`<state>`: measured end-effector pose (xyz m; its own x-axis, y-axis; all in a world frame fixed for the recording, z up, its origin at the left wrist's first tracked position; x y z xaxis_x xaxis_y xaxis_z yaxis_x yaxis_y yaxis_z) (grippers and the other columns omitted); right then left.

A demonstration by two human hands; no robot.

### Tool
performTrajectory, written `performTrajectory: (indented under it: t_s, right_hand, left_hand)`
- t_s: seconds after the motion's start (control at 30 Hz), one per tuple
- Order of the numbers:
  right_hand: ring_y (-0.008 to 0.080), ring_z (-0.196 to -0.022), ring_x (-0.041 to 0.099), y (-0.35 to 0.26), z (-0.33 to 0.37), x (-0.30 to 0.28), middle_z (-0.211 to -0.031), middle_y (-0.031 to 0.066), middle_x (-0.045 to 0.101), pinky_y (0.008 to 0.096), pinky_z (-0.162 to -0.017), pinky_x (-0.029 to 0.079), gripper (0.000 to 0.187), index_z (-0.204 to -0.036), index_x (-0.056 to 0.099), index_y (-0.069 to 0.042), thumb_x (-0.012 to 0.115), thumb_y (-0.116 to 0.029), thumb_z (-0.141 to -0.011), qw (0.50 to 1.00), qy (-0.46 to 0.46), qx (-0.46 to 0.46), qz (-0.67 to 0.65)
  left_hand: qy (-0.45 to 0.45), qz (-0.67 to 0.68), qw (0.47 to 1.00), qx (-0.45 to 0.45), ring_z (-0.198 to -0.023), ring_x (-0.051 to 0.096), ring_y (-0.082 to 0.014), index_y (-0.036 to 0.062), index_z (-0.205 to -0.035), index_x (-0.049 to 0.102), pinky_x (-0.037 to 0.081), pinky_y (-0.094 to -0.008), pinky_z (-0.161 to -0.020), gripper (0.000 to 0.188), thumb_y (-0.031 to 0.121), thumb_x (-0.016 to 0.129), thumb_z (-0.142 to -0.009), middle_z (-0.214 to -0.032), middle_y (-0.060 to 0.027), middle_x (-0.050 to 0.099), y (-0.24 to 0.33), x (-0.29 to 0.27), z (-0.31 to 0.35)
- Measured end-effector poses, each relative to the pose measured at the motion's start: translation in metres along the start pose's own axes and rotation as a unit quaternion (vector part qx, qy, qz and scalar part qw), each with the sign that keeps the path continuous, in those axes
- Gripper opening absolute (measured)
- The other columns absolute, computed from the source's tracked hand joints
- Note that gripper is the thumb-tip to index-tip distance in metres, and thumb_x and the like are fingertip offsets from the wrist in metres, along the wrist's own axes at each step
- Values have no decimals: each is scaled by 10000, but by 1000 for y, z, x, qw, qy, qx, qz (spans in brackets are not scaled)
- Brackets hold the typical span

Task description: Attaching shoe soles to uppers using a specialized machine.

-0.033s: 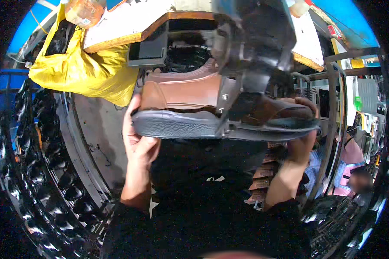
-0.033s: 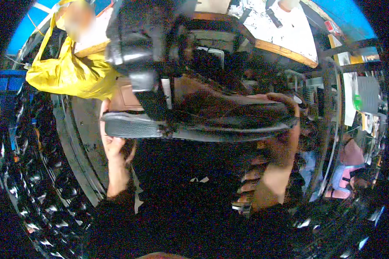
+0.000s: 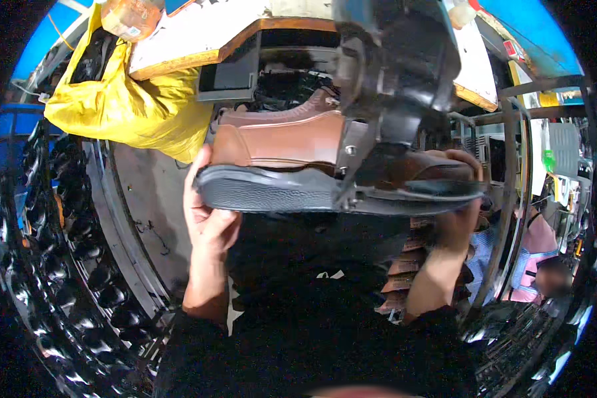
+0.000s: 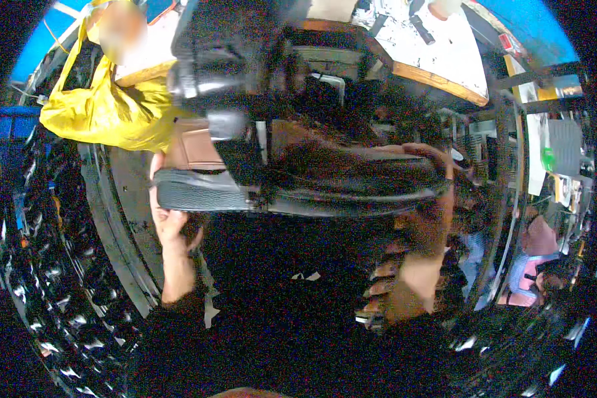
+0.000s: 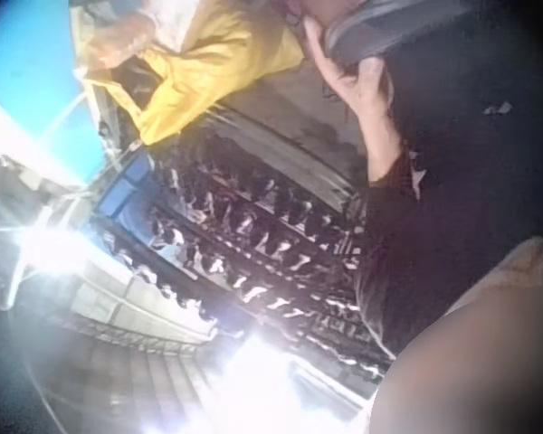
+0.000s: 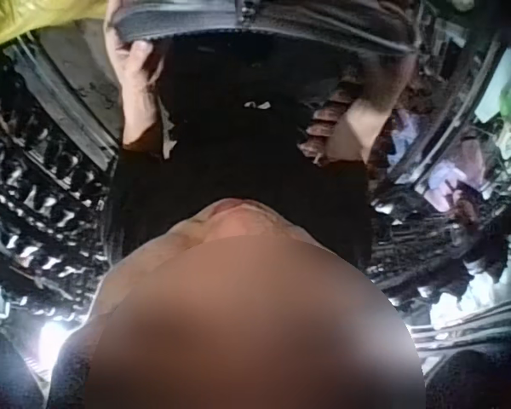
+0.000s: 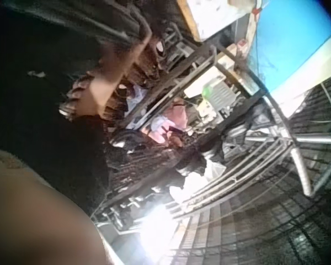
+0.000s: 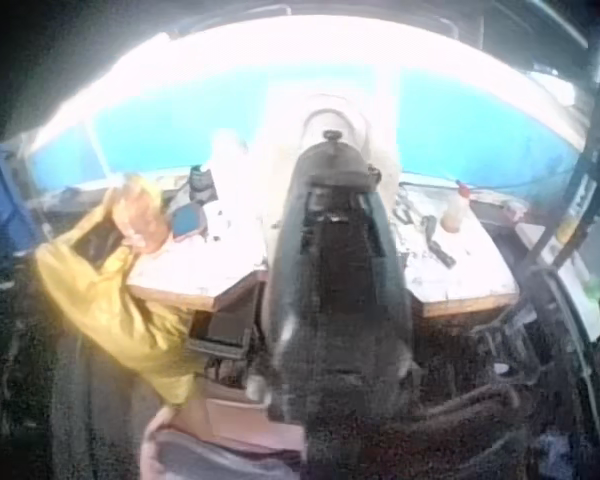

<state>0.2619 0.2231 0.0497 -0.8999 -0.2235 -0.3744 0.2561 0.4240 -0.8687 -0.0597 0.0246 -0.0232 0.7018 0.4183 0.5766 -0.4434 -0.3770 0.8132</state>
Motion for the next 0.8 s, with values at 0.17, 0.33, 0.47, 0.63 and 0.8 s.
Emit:
performTrajectory:
  t_s: [0.17,0.33,0.47,0.63,0.8]
  right_hand:
    - [167,-1069,587,-3,6,62,-1195,61,587,294,-941,465,626,-1267,500,-14,766,-112,-708,977,-93,67,-179]
    - [157,-1047,594,-5,9,88,-1182,50,591,281,-919,476,729,-1301,450,-18,835,-114,-690,966,-120,52,-224]
    - [262,-1143,632,-19,7,102,-1229,147,660,393,-973,499,735,-1230,519,-28,906,-262,-651,967,-136,88,-195]
    - [270,-1128,643,-46,4,101,-1223,136,665,376,-977,488,654,-1200,543,-24,887,-223,-680,984,-158,25,-77]
    - [158,-923,614,-76,5,98,-1077,79,630,278,-825,503,700,-1241,506,-10,897,-152,-678,978,-162,-118,54]
  left_hand:
    - [9,-37,999,21,-1143,597,-238,11,-1510,291,439,-396,-1043,880,133,783,-790,-1229,-116,596,25,-26,-5]
    - [25,-79,996,21,-1167,580,-237,5,-1504,298,440,-390,-1042,839,140,749,-810,-1260,-110,572,42,-34,-9]
    - [53,-349,916,191,-1420,342,-329,-29,-1499,266,214,-461,-1186,810,224,692,-858,-1509,-221,372,72,-24,-7]
    - [-161,-591,748,256,-1401,360,-428,6,-1399,476,147,-561,-1173,890,486,811,-728,-1429,-205,501,72,102,-14]
    - [-302,-572,743,171,-1263,519,-350,55,-1283,558,256,-545,-1136,673,292,838,-719,-1293,-151,587,42,166,-33]
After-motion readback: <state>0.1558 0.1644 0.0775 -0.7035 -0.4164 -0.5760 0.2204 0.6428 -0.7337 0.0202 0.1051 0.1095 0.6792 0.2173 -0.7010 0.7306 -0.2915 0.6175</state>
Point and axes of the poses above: each hand's wrist, its own z-axis away from the middle knuckle, its own x-axis out of the palm, y = z × x, the point moved 10 cm from there along -z, towards the middle knuckle
